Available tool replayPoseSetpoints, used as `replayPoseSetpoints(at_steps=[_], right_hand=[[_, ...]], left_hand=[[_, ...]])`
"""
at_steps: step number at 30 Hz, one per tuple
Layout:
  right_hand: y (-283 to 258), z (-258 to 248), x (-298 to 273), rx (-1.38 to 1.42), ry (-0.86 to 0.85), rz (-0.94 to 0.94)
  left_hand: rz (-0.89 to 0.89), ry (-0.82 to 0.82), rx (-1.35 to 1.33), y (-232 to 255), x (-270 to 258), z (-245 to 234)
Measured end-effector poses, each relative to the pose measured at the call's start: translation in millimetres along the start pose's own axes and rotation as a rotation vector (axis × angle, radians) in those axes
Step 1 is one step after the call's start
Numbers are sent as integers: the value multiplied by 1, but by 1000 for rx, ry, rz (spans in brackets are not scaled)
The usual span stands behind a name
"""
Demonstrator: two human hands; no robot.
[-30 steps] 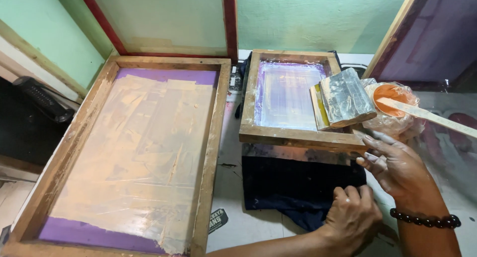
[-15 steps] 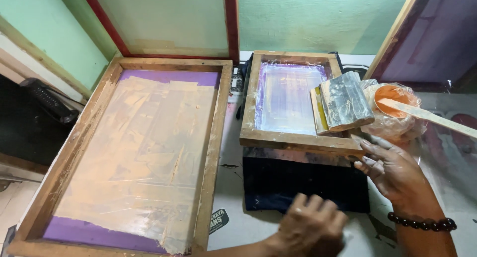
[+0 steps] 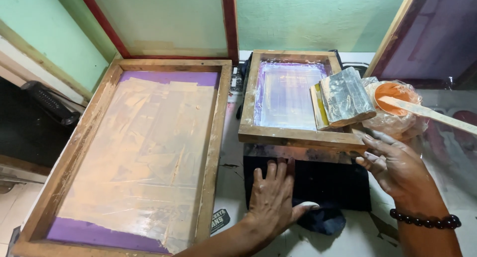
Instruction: The person uses a squeegee to spread ink across a screen printing frame placed over a dark garment. They repeatedly pull the squeegee across the mesh to transfer the design, occasionally lifting the frame to check the print and repositioning the garment on the table.
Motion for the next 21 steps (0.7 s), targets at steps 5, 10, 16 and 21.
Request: replayPoseSetpoints(at_steps=[5, 10, 16, 21], right_hand=[[1, 0, 0, 7, 22, 25], [-1, 3, -8, -14, 13, 20], [-4, 9, -16, -13, 15, 39], [1, 0, -4, 6, 29, 32]], left_hand=[[-40, 118, 99, -12, 2, 21], [-55, 45, 142, -18, -8, 5], [-53, 9, 95, -32, -13, 3], [-68, 59, 110, -38, -10, 3]])
Point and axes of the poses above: each hand's wrist, its own x-axis towards the middle knuckle, its own z-axis out of the palm, y = z × x, the point moved 10 cm from there along x, towards the middle knuckle, and after that the axes turned 15 degrees about z, right-handed, at the moved point
